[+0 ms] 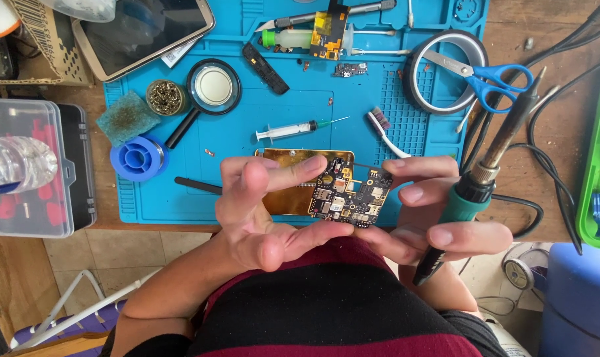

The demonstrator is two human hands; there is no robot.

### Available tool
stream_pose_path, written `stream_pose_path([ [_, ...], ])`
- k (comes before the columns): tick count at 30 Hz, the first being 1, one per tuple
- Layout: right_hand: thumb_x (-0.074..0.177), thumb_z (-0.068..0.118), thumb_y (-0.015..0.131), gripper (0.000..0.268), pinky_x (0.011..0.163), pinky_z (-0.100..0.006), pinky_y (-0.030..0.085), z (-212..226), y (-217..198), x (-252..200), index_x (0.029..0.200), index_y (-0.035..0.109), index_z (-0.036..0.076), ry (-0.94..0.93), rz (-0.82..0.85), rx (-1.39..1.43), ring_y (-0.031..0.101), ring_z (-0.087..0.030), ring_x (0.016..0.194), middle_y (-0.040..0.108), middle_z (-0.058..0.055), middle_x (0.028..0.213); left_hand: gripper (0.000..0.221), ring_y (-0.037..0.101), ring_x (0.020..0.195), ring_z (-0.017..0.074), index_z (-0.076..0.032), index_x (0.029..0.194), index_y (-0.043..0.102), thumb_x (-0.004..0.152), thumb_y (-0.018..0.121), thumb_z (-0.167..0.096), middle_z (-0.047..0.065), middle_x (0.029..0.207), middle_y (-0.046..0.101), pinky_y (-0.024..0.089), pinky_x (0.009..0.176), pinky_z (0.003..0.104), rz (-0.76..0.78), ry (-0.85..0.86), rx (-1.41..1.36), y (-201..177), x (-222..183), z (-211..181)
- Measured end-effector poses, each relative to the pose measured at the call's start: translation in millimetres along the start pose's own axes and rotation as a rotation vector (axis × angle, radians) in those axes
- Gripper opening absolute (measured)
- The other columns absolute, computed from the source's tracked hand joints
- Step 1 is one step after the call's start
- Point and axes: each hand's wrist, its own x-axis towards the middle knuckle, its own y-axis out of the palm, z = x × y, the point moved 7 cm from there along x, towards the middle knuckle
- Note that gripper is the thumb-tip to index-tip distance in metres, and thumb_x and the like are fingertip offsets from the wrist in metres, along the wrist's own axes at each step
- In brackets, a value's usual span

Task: A person is inspecting and manipulating a mobile phone motherboard using a soldering iron on a repair mat.

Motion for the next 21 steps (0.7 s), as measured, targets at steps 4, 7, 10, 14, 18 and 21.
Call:
stream_pose_path([
  [4, 0.089, 0.011, 0.102, 0.079, 0.109, -0.048, 0.073, 1, 0, 1, 0.14, 0.046, 0.031, 0.05, 0.006, 0.005, 0.075, -0.044, 0.131, 0.068, -0.008, 0.142, 0.134, 0.108, 0.136, 0.0325, -0.047, 0.191, 0.009, 0.115, 0.119, -0.053, 0.02, 0.198, 0.016, 0.064, 0.111, 0.05, 0.004, -0.009, 0.009, 0, -1, 0],
  [7, 0.087, 0.013, 0.104, 0.081, 0.105, -0.046, 0.074, 0, 1, 1, 0.141, 0.046, 0.03, 0.007, 0.018, 0.01, 0.076, -0.043, 0.128, 0.068, -0.009, 0.14, 0.133, 0.108, 0.133, 0.0337, -0.046, 0.191, 0.01, 0.114, 0.118, -0.053, 0.02, 0.198, 0.017, 0.067, 0.11, 0.048, -0.017, 0.01, -0.014, -2, 2, -1],
  [10, 0.082, 0.018, 0.106, 0.085, 0.097, -0.039, 0.068, 1, 0, 1, 0.14, 0.046, 0.032, -0.013, -0.041, -0.009, 0.078, -0.04, 0.116, 0.069, -0.007, 0.135, 0.13, 0.108, 0.139, 0.0357, -0.048, 0.192, 0.008, 0.118, 0.114, -0.05, 0.017, 0.199, 0.015, 0.067, 0.111, 0.047, 0.015, -0.009, -0.067, -2, 3, -1],
  [14, 0.081, 0.022, 0.105, 0.084, 0.094, -0.039, 0.067, 1, -1, 3, 0.142, 0.049, 0.031, -0.003, -0.064, 0.024, 0.077, -0.038, 0.11, 0.07, -0.007, 0.134, 0.132, 0.099, 0.143, 0.047, -0.051, 0.193, 0.014, 0.107, 0.113, -0.041, 0.015, 0.198, 0.018, 0.077, 0.124, 0.055, 0.036, -0.153, -0.337, 2, 16, 5],
  [18, 0.086, 0.007, 0.095, 0.071, 0.082, -0.035, 0.066, -4, -1, 0, 0.136, 0.049, 0.028, -0.068, -0.131, 0.122, 0.076, -0.034, 0.099, 0.071, -0.01, 0.128, 0.12, 0.087, 0.15, 0.055, -0.047, 0.195, 0.016, 0.11, 0.098, -0.027, 0.017, 0.196, 0.02, 0.088, 0.125, 0.068, 0.037, -0.224, -0.599, 3, 34, 6],
  [21, 0.093, 0.004, 0.09, 0.066, 0.08, -0.036, 0.066, -5, -2, 0, 0.137, 0.047, 0.028, -0.047, -0.064, 0.15, 0.076, -0.031, 0.101, 0.07, -0.01, 0.136, 0.11, 0.075, 0.162, 0.0612, -0.046, 0.197, 0.012, 0.119, 0.084, -0.016, 0.018, 0.199, 0.015, 0.075, 0.14, 0.075, 0.09, -0.278, -0.79, 9, 36, 4],
])
